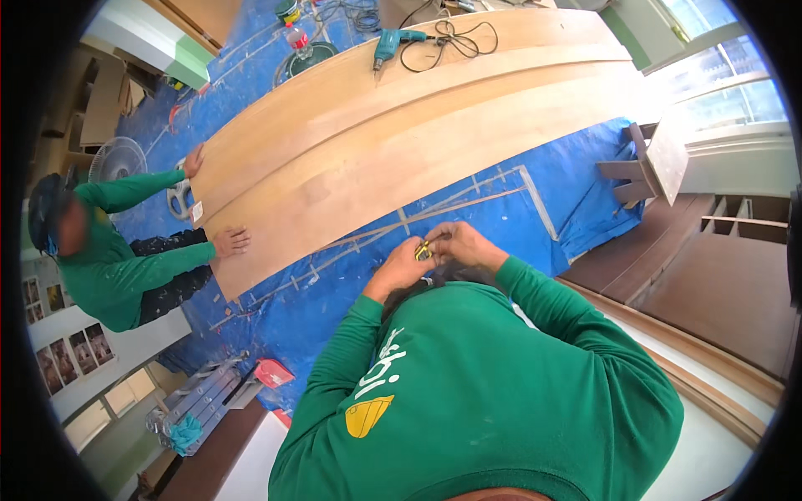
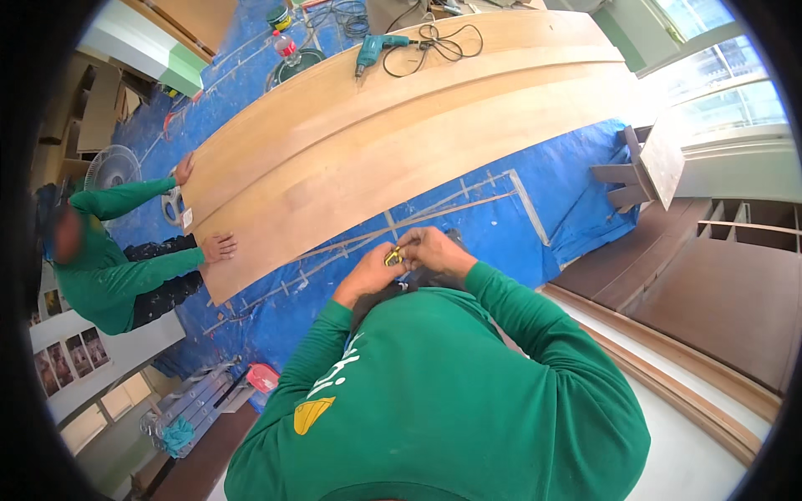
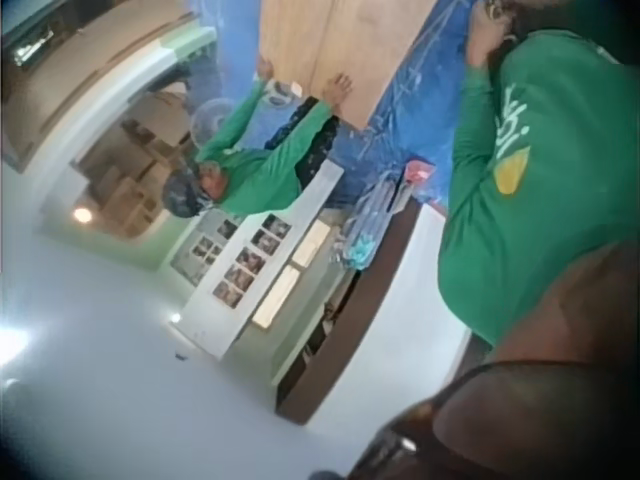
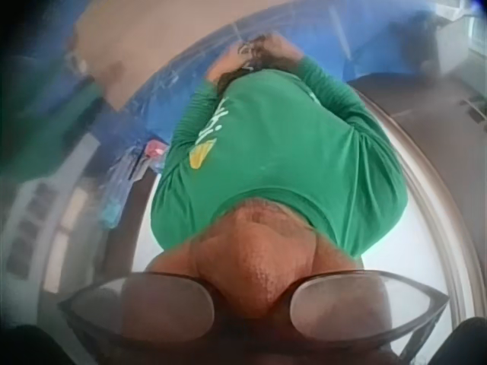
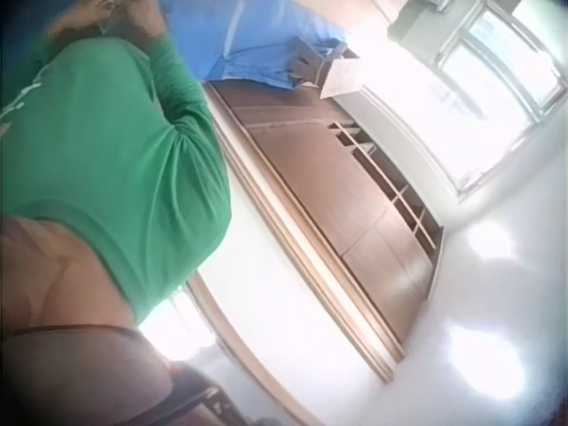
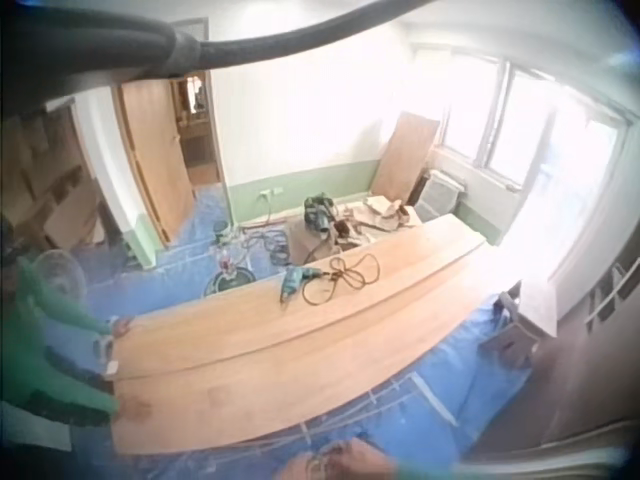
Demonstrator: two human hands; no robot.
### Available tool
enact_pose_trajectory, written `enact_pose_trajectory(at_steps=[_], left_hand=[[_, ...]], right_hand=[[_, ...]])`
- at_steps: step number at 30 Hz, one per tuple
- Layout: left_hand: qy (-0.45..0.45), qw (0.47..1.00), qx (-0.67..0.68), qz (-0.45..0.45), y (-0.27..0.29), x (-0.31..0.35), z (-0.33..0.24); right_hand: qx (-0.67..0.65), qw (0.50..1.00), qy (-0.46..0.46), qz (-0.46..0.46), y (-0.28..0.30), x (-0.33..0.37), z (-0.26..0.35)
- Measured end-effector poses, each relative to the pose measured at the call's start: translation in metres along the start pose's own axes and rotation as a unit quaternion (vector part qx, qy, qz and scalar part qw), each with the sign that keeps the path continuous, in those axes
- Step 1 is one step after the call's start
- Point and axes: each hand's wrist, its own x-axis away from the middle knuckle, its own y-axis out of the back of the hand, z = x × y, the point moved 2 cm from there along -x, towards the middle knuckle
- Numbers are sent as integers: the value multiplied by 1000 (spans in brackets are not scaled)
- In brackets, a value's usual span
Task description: The person measures a wall and a large wooden panel using a tape measure and pencil. They then use a power drill to fasten a wooden trim piece to the panel. The person continues to measure and mark the panel for further assembly.
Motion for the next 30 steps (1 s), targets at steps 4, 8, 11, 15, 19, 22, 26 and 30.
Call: enact_pose_trajectory(at_steps=[4, 8, 11, 15, 19, 22, 26, 30], left_hand=[[1, 1000, 7, 19, 25, -37, -23], [-27, 997, 38, -61, 58, -127, -6], [71, 977, 143, -142, 108, -212, -11], [104, 937, -76, -324, 182, -319, 31], [336, 854, -146, -369, 220, -380, 54], [354, 851, -128, -367, 224, -410, 61], [435, 818, -118, -358, 213, -435, 42], [479, 790, -139, -356, 210, -435, 25]], right_hand=[[-6, 1000, 7, -27, 33, -14, 40], [37, 995, 17, -88, 106, -32, 95], [81, 986, 29, -145, 208, -62, 116], [157, 963, 65, -210, 350, -146, 177], [166, 943, 123, -262, 463, -269, 234], [190, 920, 170, -297, 536, -381, 275], [285, 870, 209, -343, 598, -515, 334], [372, 806, 278, -368, 631, -630, 379]])
